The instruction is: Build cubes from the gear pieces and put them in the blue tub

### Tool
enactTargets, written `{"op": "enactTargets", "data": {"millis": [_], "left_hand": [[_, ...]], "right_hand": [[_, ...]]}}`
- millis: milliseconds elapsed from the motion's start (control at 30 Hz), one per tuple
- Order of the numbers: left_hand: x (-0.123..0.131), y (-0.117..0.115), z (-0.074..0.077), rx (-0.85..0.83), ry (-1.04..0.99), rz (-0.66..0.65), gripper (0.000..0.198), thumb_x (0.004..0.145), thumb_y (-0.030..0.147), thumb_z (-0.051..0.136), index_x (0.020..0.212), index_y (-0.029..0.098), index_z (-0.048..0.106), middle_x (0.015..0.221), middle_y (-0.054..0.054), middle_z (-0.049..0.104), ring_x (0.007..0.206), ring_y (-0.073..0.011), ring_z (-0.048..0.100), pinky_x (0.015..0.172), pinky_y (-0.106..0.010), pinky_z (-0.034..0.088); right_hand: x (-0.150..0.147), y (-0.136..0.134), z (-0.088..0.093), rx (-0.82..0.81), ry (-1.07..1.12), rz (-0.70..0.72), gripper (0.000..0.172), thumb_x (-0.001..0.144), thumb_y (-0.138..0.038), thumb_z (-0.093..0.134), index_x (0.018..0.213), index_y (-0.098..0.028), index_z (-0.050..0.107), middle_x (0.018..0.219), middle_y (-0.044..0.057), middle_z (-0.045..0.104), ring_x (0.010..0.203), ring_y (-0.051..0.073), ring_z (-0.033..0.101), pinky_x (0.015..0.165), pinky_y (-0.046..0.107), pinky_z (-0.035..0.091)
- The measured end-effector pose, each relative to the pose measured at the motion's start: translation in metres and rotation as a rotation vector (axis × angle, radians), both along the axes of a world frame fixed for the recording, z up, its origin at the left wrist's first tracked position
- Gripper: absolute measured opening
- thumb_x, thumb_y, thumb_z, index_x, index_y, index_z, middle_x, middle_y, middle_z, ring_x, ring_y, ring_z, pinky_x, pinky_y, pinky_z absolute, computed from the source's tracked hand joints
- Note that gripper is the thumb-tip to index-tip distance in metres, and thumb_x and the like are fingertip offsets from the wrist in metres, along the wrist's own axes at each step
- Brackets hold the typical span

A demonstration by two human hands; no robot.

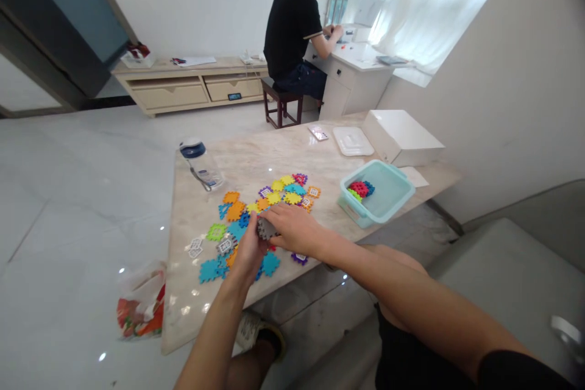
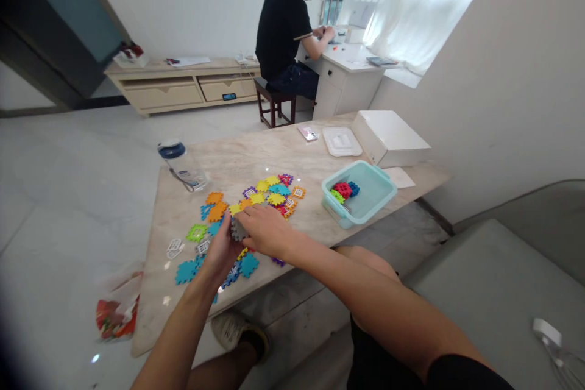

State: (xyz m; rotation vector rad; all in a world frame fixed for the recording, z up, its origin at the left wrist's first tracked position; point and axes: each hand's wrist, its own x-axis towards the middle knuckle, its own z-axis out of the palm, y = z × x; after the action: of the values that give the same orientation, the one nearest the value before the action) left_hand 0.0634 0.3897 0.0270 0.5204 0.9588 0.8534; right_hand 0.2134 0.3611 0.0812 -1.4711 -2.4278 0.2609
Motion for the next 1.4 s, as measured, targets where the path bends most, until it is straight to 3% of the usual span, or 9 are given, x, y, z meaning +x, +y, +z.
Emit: {"op": "enactTargets", "data": {"millis": [100,200,433,533,633,867,1100,1333,1400], "left_hand": [[-0.003,0.004,0.010,0.008,-0.037,-0.024,0.043,0.113,0.052,0.045,0.101,0.021,0.073,0.085,-0.001,0.079,0.074,-0.0155,0.073,0.064,-0.024,0.058],[-0.005,0.005,0.017,0.010,-0.083,-0.046,0.043,0.114,0.046,0.043,0.103,0.023,0.077,0.094,-0.001,0.082,0.073,-0.0130,0.073,0.066,-0.022,0.059],[-0.014,0.002,0.018,0.099,-0.203,-0.087,0.030,0.093,0.051,0.081,0.103,0.023,0.079,0.097,-0.003,0.083,0.101,-0.0251,0.078,0.078,-0.032,0.064],[-0.016,0.001,0.016,0.161,-0.214,-0.148,0.046,0.078,0.056,0.093,0.104,0.020,0.079,0.098,-0.007,0.083,0.104,-0.0294,0.079,0.078,-0.033,0.064],[-0.017,-0.001,0.014,0.190,-0.210,-0.174,0.049,0.075,0.054,0.096,0.101,0.017,0.079,0.093,-0.008,0.083,0.094,-0.0253,0.079,0.074,-0.028,0.063],[-0.017,-0.004,0.013,0.230,-0.210,-0.180,0.054,0.076,0.058,0.095,0.103,0.014,0.081,0.096,-0.010,0.083,0.084,-0.0195,0.077,0.080,-0.026,0.062],[-0.013,-0.007,0.018,0.255,-0.204,-0.219,0.037,0.083,0.046,0.093,0.100,0.015,0.081,0.091,-0.008,0.080,0.076,-0.0159,0.073,0.074,-0.023,0.060],[-0.012,-0.009,0.016,0.319,-0.147,-0.271,0.036,0.088,0.046,0.089,0.106,0.016,0.082,0.100,-0.013,0.082,0.087,-0.0217,0.076,0.077,-0.027,0.060],[-0.012,-0.009,0.015,0.340,-0.120,-0.289,0.039,0.087,0.044,0.090,0.114,0.017,0.081,0.107,-0.014,0.082,0.093,-0.0247,0.077,0.078,-0.030,0.060]], "right_hand": [[0.006,0.004,0.003,-0.024,0.136,-0.052,0.043,0.090,-0.025,0.084,0.129,-0.021,0.067,0.128,0.010,0.075,0.119,0.028,0.069,0.105,0.038,0.055],[0.011,0.007,0.005,-0.026,0.309,-0.068,0.045,0.091,-0.024,0.082,0.134,-0.024,0.067,0.131,0.008,0.074,0.124,0.027,0.068,0.110,0.040,0.053],[0.016,0.002,0.009,-0.026,0.553,0.049,0.055,0.094,-0.019,0.079,0.146,-0.025,0.062,0.135,0.008,0.073,0.129,0.025,0.067,0.116,0.041,0.050],[0.017,0.000,0.007,-0.026,0.541,0.046,0.059,0.093,-0.020,0.080,0.148,-0.027,0.060,0.137,0.010,0.072,0.130,0.028,0.066,0.116,0.046,0.051],[0.017,-0.001,0.004,-0.029,0.516,0.058,0.061,0.091,-0.019,0.082,0.148,-0.026,0.061,0.138,0.012,0.071,0.133,0.031,0.065,0.118,0.051,0.050],[0.014,-0.003,0.001,0.001,0.506,0.013,0.058,0.092,-0.023,0.083,0.146,-0.022,0.060,0.139,0.014,0.070,0.134,0.032,0.063,0.117,0.052,0.051],[0.021,-0.001,-0.008,-0.003,0.441,0.003,0.063,0.086,-0.030,0.091,0.142,-0.024,0.062,0.136,0.015,0.071,0.130,0.036,0.064,0.113,0.056,0.054],[0.028,0.001,-0.007,0.003,0.337,0.022,0.042,0.094,-0.032,0.083,0.133,-0.022,0.069,0.127,0.016,0.074,0.124,0.036,0.067,0.107,0.054,0.057],[0.031,0.000,-0.006,-0.035,0.319,0.019,0.047,0.095,-0.033,0.082,0.137,-0.021,0.067,0.131,0.017,0.073,0.125,0.035,0.067,0.109,0.054,0.056]]}}
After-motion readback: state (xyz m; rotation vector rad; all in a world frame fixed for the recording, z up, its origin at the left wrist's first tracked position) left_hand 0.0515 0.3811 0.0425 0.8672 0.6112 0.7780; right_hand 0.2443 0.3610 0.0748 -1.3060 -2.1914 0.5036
